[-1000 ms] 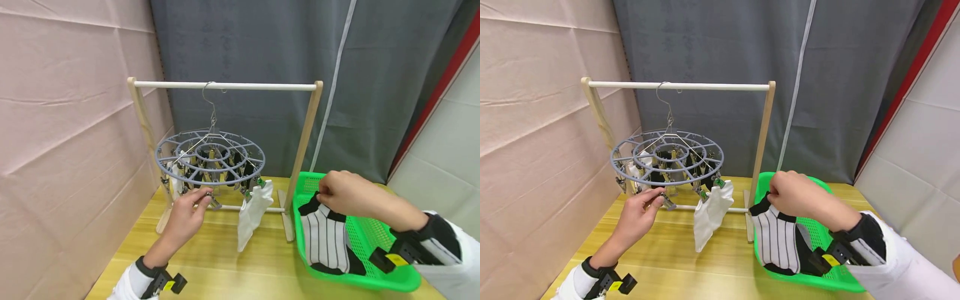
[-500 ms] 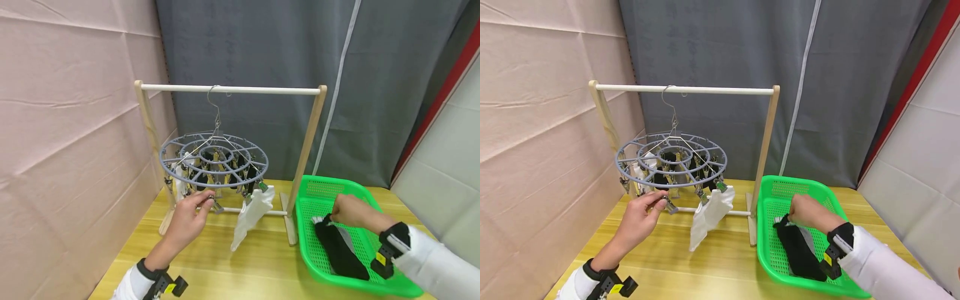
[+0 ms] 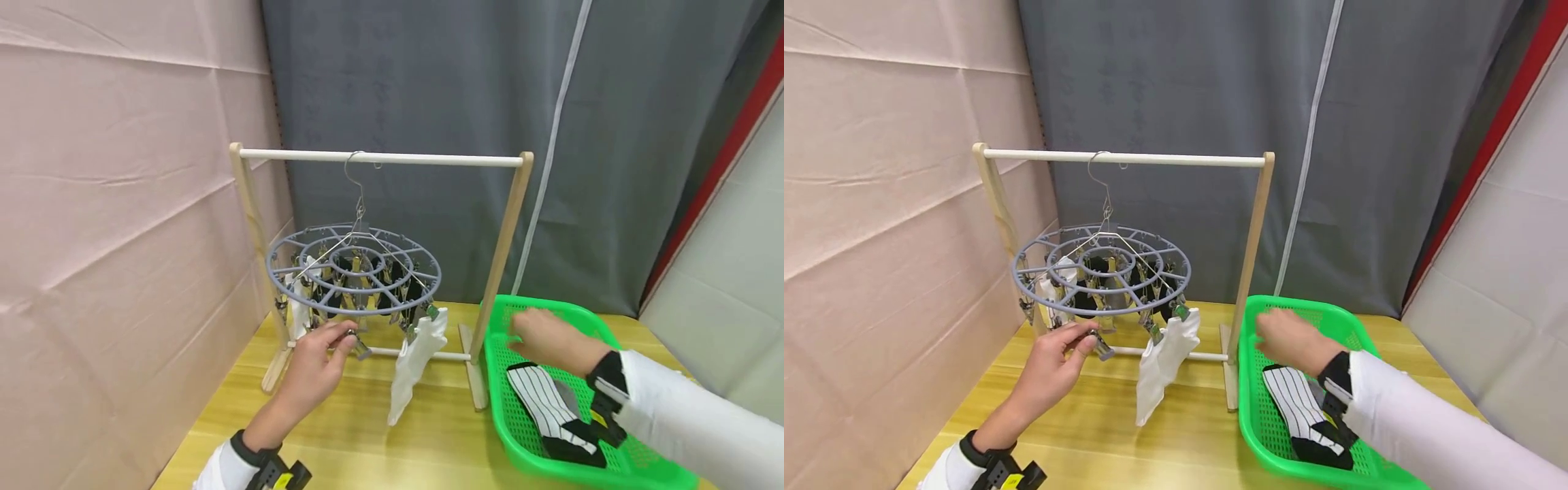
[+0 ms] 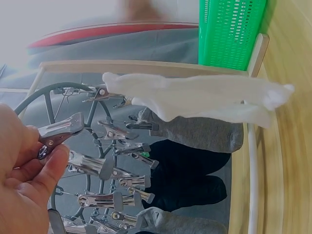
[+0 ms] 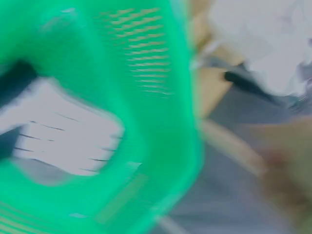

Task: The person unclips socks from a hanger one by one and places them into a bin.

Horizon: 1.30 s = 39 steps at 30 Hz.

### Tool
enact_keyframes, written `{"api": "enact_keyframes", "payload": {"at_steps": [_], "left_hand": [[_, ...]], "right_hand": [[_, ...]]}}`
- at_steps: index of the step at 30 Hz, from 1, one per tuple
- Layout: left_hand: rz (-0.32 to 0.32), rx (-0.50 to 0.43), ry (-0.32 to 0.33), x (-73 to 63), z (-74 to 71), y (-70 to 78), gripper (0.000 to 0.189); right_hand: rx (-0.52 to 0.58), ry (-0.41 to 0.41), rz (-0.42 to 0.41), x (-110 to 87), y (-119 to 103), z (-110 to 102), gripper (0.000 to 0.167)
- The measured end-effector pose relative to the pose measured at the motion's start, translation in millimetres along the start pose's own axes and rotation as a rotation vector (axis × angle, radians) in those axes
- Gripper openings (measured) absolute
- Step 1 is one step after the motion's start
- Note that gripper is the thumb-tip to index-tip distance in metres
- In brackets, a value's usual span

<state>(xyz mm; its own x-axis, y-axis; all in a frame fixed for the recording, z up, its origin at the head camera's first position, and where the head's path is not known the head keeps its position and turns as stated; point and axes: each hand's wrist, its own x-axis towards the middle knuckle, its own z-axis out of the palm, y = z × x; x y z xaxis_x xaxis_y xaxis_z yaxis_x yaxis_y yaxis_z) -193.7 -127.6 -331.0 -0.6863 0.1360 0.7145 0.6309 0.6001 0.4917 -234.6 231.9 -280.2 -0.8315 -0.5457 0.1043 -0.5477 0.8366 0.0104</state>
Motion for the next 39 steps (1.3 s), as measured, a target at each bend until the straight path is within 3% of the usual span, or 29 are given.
{"api": "enact_keyframes", "payload": {"at_steps": [2,3,4,6,11,15,18,20,24,30,34,36,39], "left_hand": [[0.009,0.016,0.021,-1.0,-0.1,-1.3,0.019],[0.019,0.028,0.034,-1.4,-0.1,-2.1,0.019],[0.034,0.041,0.049,-1.8,-0.1,-2.7,0.019],[0.067,0.068,0.078,-1.7,1.3,-2.9,0.02],[0.204,0.233,0.222,-0.5,7.4,1.7,0.025],[0.368,0.369,0.379,6.0,10.1,12.4,0.025],[0.464,0.426,0.418,16.6,11.7,24.9,0.023],[0.475,0.495,0.392,23.5,12.6,33.6,0.022],[0.438,0.63,0.335,33.0,13.5,44.3,0.018],[0.456,0.718,0.397,35.3,9.1,39.4,0.016],[0.468,0.666,0.374,33.3,5.0,32.0,0.021],[0.47,0.646,0.352,31.6,3.4,28.6,0.023],[0.474,0.632,0.327,29.5,2.2,24.3,0.028]], "right_hand": [[-0.052,0.327,-0.172,30.3,-17,-5,0.031],[-0.065,0.452,-0.238,44.4,-26,-6,0.039],[-0.075,0.534,-0.295,56.2,-34,-6,0.047],[-0.085,0.624,-0.36,72.1,-47,-4,0.048],[-0.072,0.669,-0.33,79.7,-59,0,0.029],[-0.108,0.7,-0.352,75.9,-65,-4,0.025],[-0.17,0.74,-0.377,75.5,-75,-7,0.023],[-0.218,0.767,-0.38,76.1,-83,-8,0.021],[-0.3,0.807,-0.342,75.1,-100,-10,0.018],[-0.379,0.829,-0.272,75.7,-121,-14,0.019],[-0.266,0.908,-0.304,75.7,-128,-6,0.028],[-0.134,0.968,-0.381,74.3,-131,3,0.028],[0.065,0.964,-0.484,69.2,-141,23,0.028]]}}
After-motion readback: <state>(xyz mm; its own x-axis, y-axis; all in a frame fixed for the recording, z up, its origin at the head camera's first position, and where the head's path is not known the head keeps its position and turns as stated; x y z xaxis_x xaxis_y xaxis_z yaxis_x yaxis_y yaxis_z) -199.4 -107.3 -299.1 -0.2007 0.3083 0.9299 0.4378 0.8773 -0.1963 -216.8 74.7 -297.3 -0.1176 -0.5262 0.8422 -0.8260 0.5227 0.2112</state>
